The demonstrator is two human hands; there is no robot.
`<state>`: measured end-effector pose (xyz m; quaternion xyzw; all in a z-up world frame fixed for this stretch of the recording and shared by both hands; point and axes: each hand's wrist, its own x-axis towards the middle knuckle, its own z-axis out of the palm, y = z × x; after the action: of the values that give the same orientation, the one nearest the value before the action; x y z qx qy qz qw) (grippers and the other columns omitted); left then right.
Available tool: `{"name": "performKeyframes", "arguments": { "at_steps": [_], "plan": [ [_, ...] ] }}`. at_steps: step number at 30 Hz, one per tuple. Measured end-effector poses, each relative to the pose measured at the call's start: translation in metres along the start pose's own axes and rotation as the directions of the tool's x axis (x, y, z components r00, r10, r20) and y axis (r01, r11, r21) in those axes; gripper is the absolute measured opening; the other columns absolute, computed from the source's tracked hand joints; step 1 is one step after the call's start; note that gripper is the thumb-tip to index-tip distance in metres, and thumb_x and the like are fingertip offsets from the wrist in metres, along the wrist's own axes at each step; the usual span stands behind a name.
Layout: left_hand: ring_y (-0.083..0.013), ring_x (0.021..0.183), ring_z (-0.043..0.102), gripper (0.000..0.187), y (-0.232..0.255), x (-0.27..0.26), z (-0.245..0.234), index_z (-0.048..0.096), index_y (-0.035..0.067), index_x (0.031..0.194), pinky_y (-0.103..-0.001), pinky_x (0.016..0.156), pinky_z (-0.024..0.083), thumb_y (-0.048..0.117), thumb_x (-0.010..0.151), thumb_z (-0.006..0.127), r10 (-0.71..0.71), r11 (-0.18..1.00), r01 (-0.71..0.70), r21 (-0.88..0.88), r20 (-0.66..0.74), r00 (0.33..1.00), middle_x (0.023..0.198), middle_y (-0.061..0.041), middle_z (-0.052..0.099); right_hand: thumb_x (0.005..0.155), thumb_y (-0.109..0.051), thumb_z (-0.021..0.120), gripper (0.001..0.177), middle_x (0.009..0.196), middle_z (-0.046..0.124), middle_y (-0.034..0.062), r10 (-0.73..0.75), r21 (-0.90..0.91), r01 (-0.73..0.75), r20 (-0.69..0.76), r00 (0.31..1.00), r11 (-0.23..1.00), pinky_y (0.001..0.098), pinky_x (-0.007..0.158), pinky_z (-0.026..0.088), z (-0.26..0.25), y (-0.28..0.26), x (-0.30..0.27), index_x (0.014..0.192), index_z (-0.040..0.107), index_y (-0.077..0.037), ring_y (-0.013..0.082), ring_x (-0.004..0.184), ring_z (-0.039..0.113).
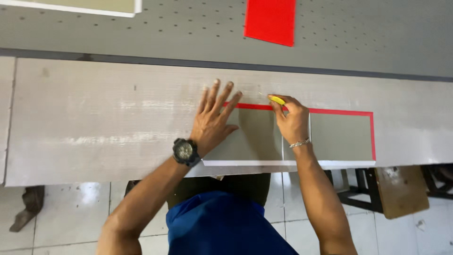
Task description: The person applies strips of adhesive tape to the edges of cardboard panels and uses a yellow scraper to press the tape down. They repeat this across multiple panels on a workbench.
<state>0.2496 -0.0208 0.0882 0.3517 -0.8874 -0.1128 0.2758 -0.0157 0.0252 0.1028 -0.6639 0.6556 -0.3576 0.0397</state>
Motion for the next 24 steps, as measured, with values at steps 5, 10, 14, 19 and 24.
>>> {"name": "performKeyframes", "arguments": {
  "at_steps": [5,10,14,19,24],
  "plan": [
    [-0.0548,0.165,0.012,0.145,0.004,-0.019,-0.004,0.028,0.007,0.175,-0.07,0.134,0.004,0.069,0.061,0.093,-0.366,0.914,0.366,0.177,-0.034,0.93,0.181,-0.025,0.021,0.092,-0.001,0.084,0.023,0.106,0.083,0.0069,-0.148,0.157,0.129,0.116,0.982,0.979,0.0456,0.094,0.06,0.063,-0.017,0.019,0.109,0.085,-0.016,0.0339,0.105,0.078],
    [-0.0566,0.164,0.011,0.161,-0.005,-0.028,0.012,0.02,0.009,0.177,-0.074,0.132,0.006,0.073,0.051,0.097,-0.478,0.84,0.497,0.218,-0.136,0.868,0.182,-0.024,0.019,0.096,0.0,0.07,0.021,0.099,0.08,0.0043,-0.371,0.111,0.356,0.207,0.905,0.928,0.0433,0.094,0.059,0.117,-0.053,-0.006,0.104,0.081,-0.016,0.0302,0.099,0.076],
    [-0.0494,0.164,0.022,0.118,-0.005,-0.03,0.016,0.028,0.011,0.176,-0.07,0.134,0.013,0.048,0.082,0.091,-0.454,0.792,0.495,0.357,-0.197,0.869,0.179,-0.02,0.032,0.1,-0.007,0.071,0.02,0.106,0.081,0.0017,-0.474,0.061,0.477,0.276,0.836,0.877,0.0423,0.101,0.057,0.109,-0.044,-0.032,0.109,0.082,-0.021,0.0263,0.108,0.075],
    [-0.051,0.166,0.012,0.142,-0.013,-0.023,-0.001,0.021,0.011,0.177,-0.073,0.134,0.004,0.058,0.065,0.095,-0.413,0.871,0.397,0.288,-0.005,0.911,0.181,-0.02,0.023,0.09,-0.006,0.079,0.018,0.105,0.084,0.0077,-0.491,0.229,0.434,0.379,0.785,0.871,0.0485,0.102,0.058,0.064,-0.035,-0.037,0.105,0.083,-0.015,0.032,0.108,0.077],
    [-0.0551,0.164,0.018,0.171,-0.096,-0.007,0.022,0.024,0.029,0.178,-0.071,0.127,0.028,0.101,0.031,0.076,-0.141,0.971,0.11,0.21,0.138,0.98,0.183,-0.013,0.022,0.102,-0.022,0.075,0.019,0.112,0.084,0.0061,-0.021,0.395,-0.071,0.224,0.974,0.916,0.0426,0.097,0.059,0.029,0.008,-0.064,0.118,0.083,-0.016,0.0309,0.109,0.079]
  ]
}}
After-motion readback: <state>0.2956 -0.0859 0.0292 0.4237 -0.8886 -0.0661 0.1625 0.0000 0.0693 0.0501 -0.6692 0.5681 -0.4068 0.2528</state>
